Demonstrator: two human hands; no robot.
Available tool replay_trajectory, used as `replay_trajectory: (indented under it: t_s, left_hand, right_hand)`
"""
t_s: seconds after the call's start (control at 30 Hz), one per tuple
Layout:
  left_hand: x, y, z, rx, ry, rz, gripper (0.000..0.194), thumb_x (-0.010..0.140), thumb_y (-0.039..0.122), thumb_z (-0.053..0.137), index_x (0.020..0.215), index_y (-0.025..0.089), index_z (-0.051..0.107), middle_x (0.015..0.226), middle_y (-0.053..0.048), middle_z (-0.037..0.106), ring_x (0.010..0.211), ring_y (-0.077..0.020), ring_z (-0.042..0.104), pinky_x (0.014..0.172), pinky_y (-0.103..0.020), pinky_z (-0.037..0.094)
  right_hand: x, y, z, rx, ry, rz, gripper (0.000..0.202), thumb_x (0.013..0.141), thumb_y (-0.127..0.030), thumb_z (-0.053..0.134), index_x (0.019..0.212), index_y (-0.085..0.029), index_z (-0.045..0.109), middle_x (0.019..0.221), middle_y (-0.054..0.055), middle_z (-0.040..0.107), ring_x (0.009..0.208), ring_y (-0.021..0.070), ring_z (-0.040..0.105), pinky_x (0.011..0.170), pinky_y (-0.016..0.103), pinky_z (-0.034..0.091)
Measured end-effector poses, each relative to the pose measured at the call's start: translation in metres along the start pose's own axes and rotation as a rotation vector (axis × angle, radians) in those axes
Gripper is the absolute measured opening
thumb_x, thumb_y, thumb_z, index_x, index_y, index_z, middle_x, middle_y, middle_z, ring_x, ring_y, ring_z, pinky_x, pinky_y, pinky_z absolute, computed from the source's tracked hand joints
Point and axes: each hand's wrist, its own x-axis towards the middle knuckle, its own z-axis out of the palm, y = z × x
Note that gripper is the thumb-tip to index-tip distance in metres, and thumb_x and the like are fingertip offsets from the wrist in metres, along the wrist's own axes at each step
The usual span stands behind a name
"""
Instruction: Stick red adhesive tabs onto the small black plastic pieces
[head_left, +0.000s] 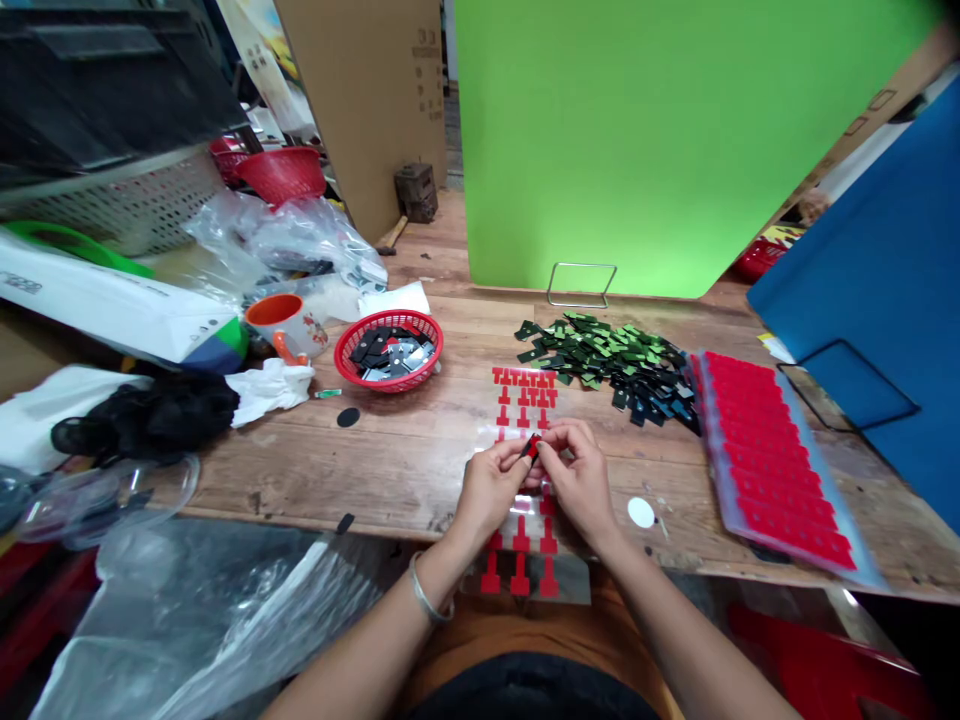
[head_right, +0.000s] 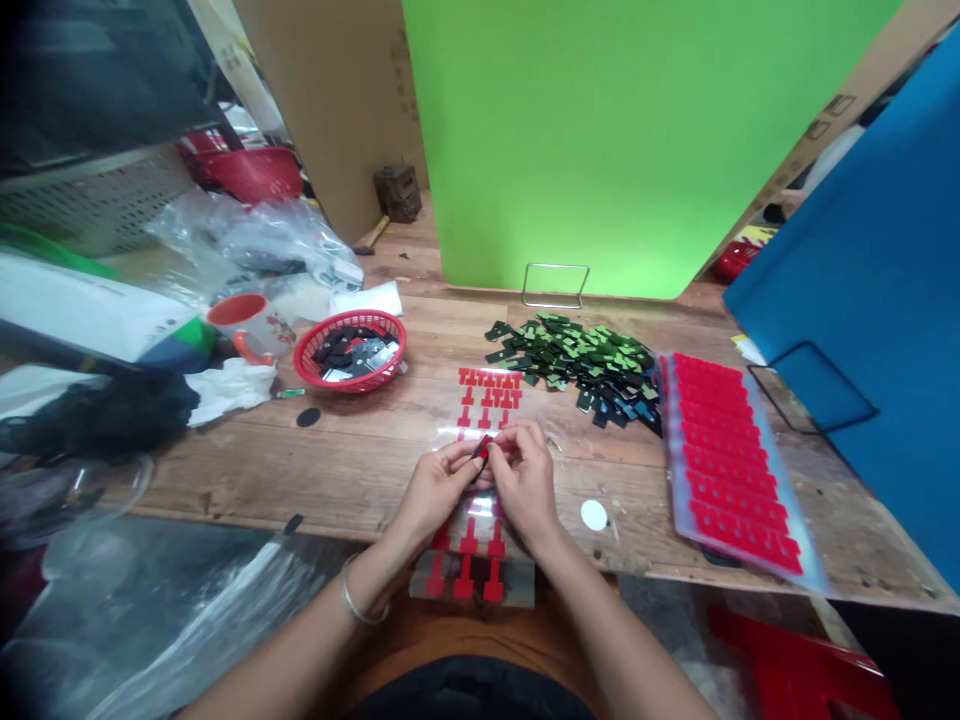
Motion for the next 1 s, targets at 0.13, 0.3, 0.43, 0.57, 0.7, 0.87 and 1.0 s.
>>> replay_trajectory:
  t_s: [0.13, 0.3, 0.43, 0.57, 0.7, 0.87, 1.0]
  left_hand:
    - [-0.002, 0.003, 0.001, 0.013, -0.004, -0.003, 0.031, 0.072, 0.02, 0.064, 0.102, 0.011, 0.065, 0.076, -0.005, 0.071, 0.064, -0.0145, 0.067, 0.066, -0.024, 0.053]
    - [-0.004, 0.005, 0.003, 0.015, -0.003, -0.005, 0.031, 0.073, 0.02, 0.064, 0.102, 0.012, 0.066, 0.073, -0.003, 0.071, 0.06, -0.0126, 0.066, 0.061, -0.021, 0.052]
    - [-0.005, 0.004, 0.005, 0.025, -0.004, 0.033, 0.031, 0.074, 0.021, 0.064, 0.102, 0.011, 0.065, 0.078, -0.005, 0.072, 0.062, -0.0135, 0.066, 0.062, -0.022, 0.052]
    - [-0.008, 0.004, 0.007, 0.046, 0.017, 0.095, 0.03, 0.076, 0.021, 0.062, 0.104, 0.011, 0.065, 0.086, -0.006, 0.072, 0.069, -0.0155, 0.067, 0.066, -0.024, 0.053]
    - [-0.01, 0.006, 0.009, 0.024, 0.019, 0.1, 0.031, 0.076, 0.022, 0.063, 0.105, 0.012, 0.065, 0.088, -0.006, 0.071, 0.071, -0.0163, 0.067, 0.067, -0.025, 0.053]
    - [-0.01, 0.006, 0.006, -0.061, -0.006, -0.008, 0.033, 0.074, 0.023, 0.065, 0.104, 0.01, 0.064, 0.082, -0.006, 0.071, 0.065, -0.0137, 0.066, 0.067, -0.024, 0.053]
    - [-0.012, 0.004, 0.007, -0.103, -0.014, -0.066, 0.036, 0.073, 0.022, 0.066, 0.107, 0.009, 0.063, 0.073, -0.005, 0.071, 0.059, -0.0109, 0.064, 0.066, -0.022, 0.052]
  right_hand:
    - [0.001, 0.001, 0.001, 0.025, -0.002, 0.011, 0.005, 0.079, -0.022, 0.053, 0.078, -0.019, 0.057, 0.088, 0.004, 0.053, 0.082, 0.0171, 0.053, 0.07, 0.028, 0.045]
    - [0.001, 0.001, 0.0, 0.041, -0.001, 0.022, 0.003, 0.079, -0.021, 0.054, 0.079, -0.019, 0.056, 0.087, 0.003, 0.053, 0.08, 0.0161, 0.053, 0.07, 0.027, 0.044]
    - [0.0, -0.001, -0.001, 0.032, 0.015, 0.031, 0.003, 0.08, -0.021, 0.055, 0.08, -0.018, 0.056, 0.086, 0.003, 0.054, 0.076, 0.015, 0.053, 0.069, 0.027, 0.045]
    - [-0.003, -0.004, 0.003, 0.053, 0.046, 0.046, 0.004, 0.08, -0.023, 0.055, 0.082, -0.019, 0.055, 0.088, 0.003, 0.053, 0.077, 0.0148, 0.053, 0.066, 0.026, 0.045]
    - [-0.002, -0.006, 0.004, 0.18, 0.115, 0.138, 0.027, 0.077, -0.025, 0.061, 0.101, -0.021, 0.049, 0.094, 0.003, 0.053, 0.071, 0.0127, 0.053, 0.06, 0.024, 0.046]
    - [0.001, -0.01, -0.001, 0.371, -0.013, 0.331, 0.039, 0.072, -0.031, 0.067, 0.105, -0.02, 0.049, 0.084, 0.001, 0.056, 0.06, 0.0114, 0.054, 0.052, 0.024, 0.048]
    - [-0.002, -0.011, -0.001, 0.508, -0.164, 0.456, 0.028, 0.074, -0.037, 0.066, 0.092, -0.018, 0.057, 0.066, -0.002, 0.056, 0.046, 0.0097, 0.051, 0.043, 0.022, 0.045]
